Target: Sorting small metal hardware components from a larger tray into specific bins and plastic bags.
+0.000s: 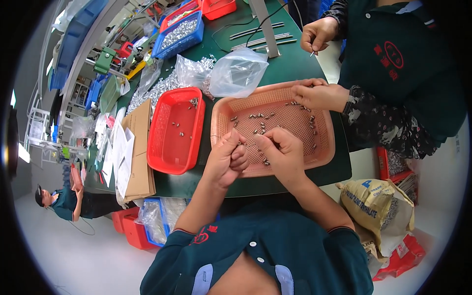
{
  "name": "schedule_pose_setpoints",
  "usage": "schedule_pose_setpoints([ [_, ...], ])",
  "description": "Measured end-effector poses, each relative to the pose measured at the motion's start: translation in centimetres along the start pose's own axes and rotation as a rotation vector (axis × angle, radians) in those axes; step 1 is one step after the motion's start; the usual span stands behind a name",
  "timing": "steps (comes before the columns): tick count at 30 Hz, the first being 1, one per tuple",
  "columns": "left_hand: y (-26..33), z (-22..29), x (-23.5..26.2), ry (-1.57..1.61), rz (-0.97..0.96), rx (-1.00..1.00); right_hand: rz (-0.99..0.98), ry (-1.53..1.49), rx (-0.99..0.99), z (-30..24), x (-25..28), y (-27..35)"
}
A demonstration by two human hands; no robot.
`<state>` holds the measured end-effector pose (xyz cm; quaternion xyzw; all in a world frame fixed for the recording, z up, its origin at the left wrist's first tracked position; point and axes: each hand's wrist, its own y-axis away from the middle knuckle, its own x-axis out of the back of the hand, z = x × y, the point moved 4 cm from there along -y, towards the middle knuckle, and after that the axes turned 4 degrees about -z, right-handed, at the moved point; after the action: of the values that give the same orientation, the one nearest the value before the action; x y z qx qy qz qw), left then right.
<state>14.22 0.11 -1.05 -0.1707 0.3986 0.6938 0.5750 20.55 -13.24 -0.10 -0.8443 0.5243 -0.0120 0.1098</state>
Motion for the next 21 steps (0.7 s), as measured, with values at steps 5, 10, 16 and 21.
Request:
schedule_pose_setpoints([
  [5,0.3,-0.4,-0.6,0.051,-0.020,0.039,-0.001,0.069,0.105,-1.3,-0.7,-0.3],
  [10,0.4,-0.4,-1.2,0.086,-0.089,0.029,-0.035,0.164,0.198,-2.3,-1.0,-0.3],
  [16,0.5,-0.5,-1.4,-0.041,-0.019,-0.067,0.042,0.594,0.777,-4.2,-1.9,0.5],
  [21,0.9,0.3,-2.3,-0.031,0.047,-0.020,-0.034,-0.436,-0.313,2.1,-1.2,-0.2],
])
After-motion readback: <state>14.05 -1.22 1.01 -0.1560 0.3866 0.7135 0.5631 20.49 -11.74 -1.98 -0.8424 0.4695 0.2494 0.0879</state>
